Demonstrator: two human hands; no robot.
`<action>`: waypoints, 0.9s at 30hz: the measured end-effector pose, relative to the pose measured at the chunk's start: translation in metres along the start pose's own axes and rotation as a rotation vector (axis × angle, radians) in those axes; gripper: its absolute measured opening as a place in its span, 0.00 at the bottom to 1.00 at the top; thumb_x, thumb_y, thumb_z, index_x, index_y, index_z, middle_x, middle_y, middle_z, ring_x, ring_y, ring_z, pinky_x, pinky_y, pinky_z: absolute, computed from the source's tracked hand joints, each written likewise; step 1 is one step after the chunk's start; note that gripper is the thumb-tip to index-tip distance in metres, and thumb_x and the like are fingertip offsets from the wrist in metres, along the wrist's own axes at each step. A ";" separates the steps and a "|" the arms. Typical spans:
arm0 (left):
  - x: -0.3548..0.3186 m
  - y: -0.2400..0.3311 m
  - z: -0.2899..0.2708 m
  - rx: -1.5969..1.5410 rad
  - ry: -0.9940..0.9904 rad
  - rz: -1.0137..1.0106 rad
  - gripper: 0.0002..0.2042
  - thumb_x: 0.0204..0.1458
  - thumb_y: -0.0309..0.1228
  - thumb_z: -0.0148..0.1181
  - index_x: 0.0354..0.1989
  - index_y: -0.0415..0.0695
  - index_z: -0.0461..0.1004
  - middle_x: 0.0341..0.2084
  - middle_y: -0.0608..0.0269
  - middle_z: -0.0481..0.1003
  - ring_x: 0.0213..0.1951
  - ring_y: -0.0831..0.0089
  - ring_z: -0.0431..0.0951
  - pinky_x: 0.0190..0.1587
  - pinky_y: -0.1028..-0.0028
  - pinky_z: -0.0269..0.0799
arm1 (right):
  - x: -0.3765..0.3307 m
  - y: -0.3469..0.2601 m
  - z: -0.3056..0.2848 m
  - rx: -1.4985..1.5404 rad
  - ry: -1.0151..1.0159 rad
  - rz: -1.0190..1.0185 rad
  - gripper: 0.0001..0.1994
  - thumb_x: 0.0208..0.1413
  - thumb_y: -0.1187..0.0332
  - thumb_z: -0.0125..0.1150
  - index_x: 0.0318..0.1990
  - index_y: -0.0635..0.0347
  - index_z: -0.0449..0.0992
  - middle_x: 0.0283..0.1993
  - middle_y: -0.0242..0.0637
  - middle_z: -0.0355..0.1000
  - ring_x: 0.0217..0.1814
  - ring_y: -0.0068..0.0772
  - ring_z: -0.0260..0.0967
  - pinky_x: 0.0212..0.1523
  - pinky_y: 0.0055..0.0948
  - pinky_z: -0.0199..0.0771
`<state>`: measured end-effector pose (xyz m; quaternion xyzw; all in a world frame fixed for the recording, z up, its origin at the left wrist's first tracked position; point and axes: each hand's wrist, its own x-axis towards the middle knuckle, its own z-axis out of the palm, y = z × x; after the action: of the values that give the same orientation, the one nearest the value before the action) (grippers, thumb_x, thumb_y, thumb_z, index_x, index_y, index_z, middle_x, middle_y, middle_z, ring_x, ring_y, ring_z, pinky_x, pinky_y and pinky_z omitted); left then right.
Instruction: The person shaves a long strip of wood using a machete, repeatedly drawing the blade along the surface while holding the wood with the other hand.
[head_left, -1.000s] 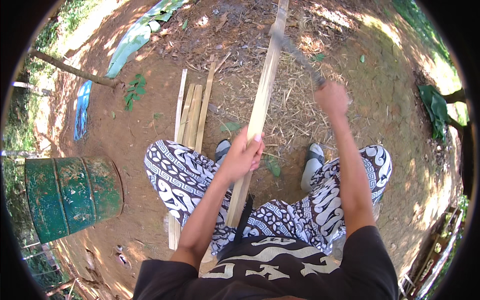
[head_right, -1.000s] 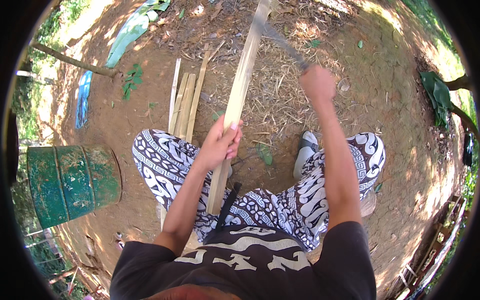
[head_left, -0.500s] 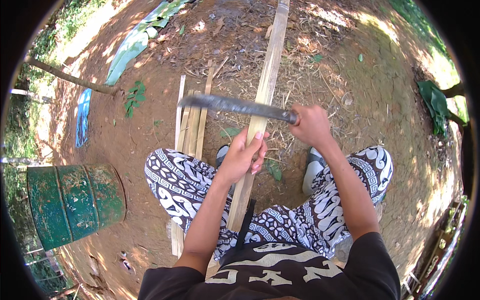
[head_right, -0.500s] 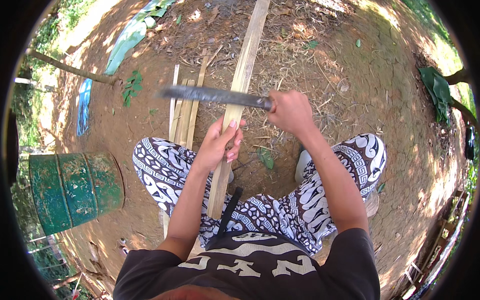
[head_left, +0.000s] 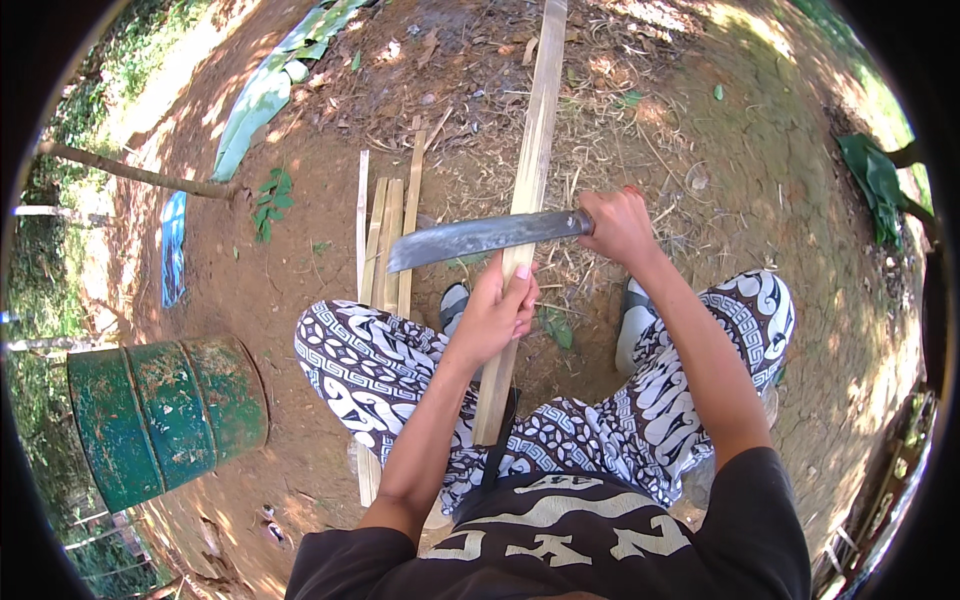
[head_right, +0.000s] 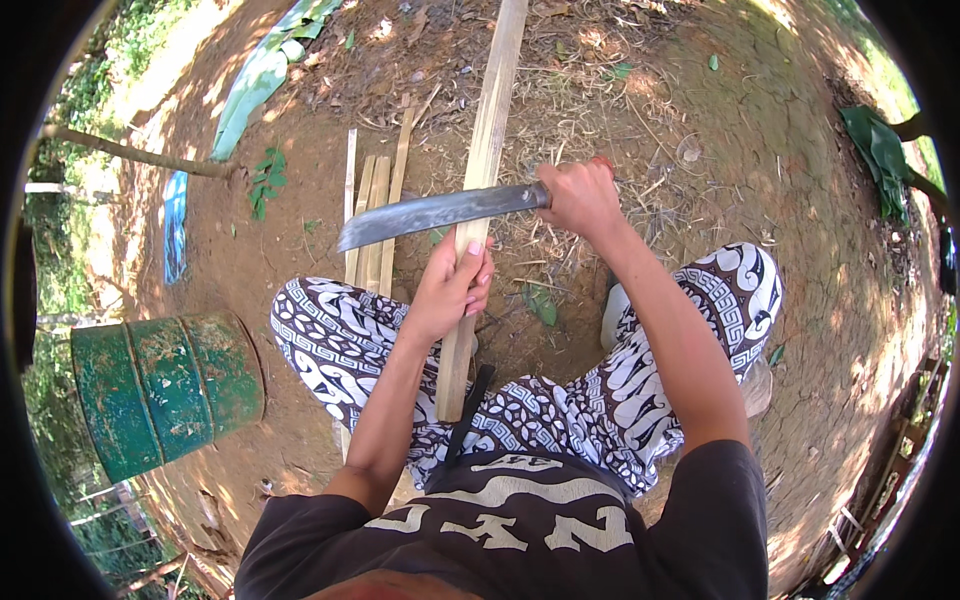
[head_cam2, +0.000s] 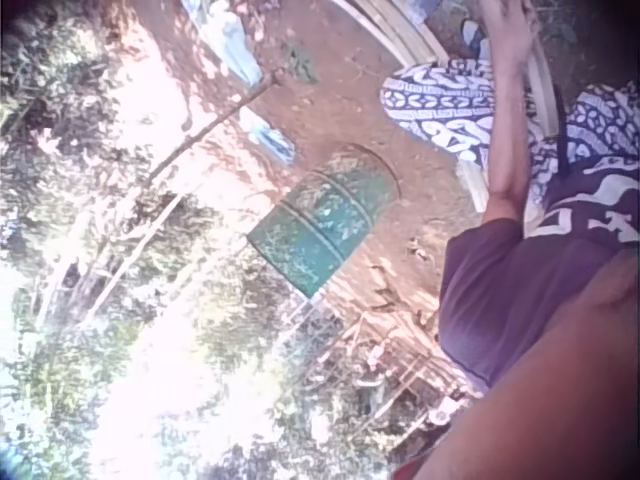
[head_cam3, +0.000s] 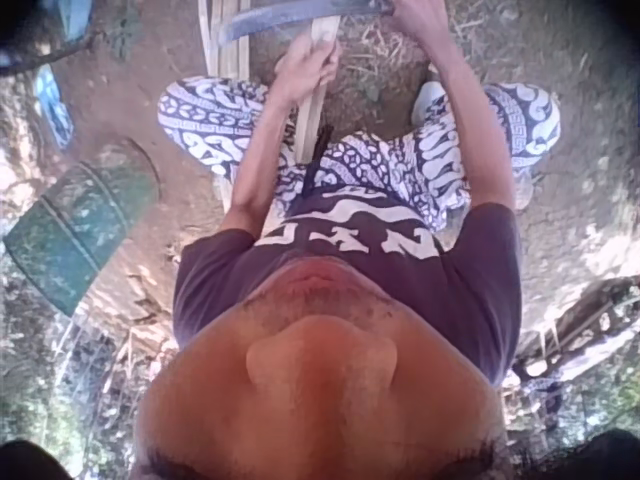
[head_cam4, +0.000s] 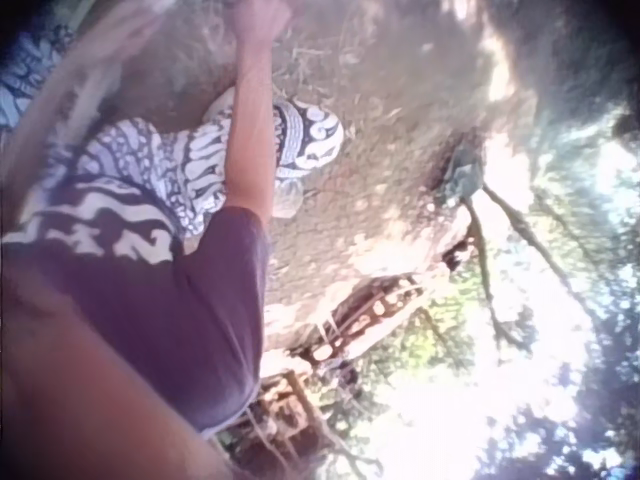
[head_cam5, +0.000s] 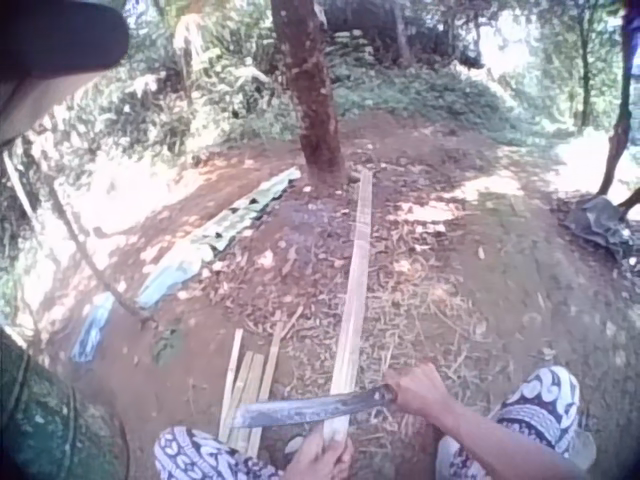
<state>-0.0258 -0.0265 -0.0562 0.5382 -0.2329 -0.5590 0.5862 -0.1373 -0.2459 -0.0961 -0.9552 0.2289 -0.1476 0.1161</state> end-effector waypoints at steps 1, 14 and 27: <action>-0.004 -0.002 -0.003 -0.030 0.012 -0.026 0.14 0.71 0.40 0.43 0.53 0.41 0.61 0.24 0.68 0.63 0.16 0.84 0.58 0.18 0.81 0.58 | 0.004 0.009 0.005 -0.012 -0.022 0.009 0.11 0.40 0.64 0.68 0.29 0.58 0.75 0.25 0.44 0.76 0.28 0.52 0.76 0.32 0.48 0.75; -0.003 0.012 -0.011 -0.209 -0.126 -0.015 0.24 0.72 0.45 0.38 0.59 0.34 0.64 0.21 0.62 0.70 0.11 0.80 0.64 0.12 0.81 0.62 | 0.024 -0.015 -0.052 1.494 0.107 0.748 0.17 0.62 0.56 0.64 0.32 0.63 0.75 0.14 0.20 0.55 0.12 0.14 0.50 0.14 0.22 0.50; 0.019 0.034 0.010 -0.215 -0.023 -0.052 0.23 0.72 0.47 0.35 0.48 0.37 0.67 0.22 0.59 0.72 0.11 0.75 0.68 0.11 0.77 0.67 | 0.019 -0.050 -0.063 1.050 0.040 0.580 0.23 0.58 0.55 0.69 0.19 0.58 0.67 0.14 0.26 0.63 0.15 0.20 0.58 0.19 0.30 0.58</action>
<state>-0.0152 -0.0543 -0.0290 0.4714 -0.1642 -0.6020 0.6232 -0.1222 -0.2215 -0.0184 -0.6658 0.3786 -0.2210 0.6038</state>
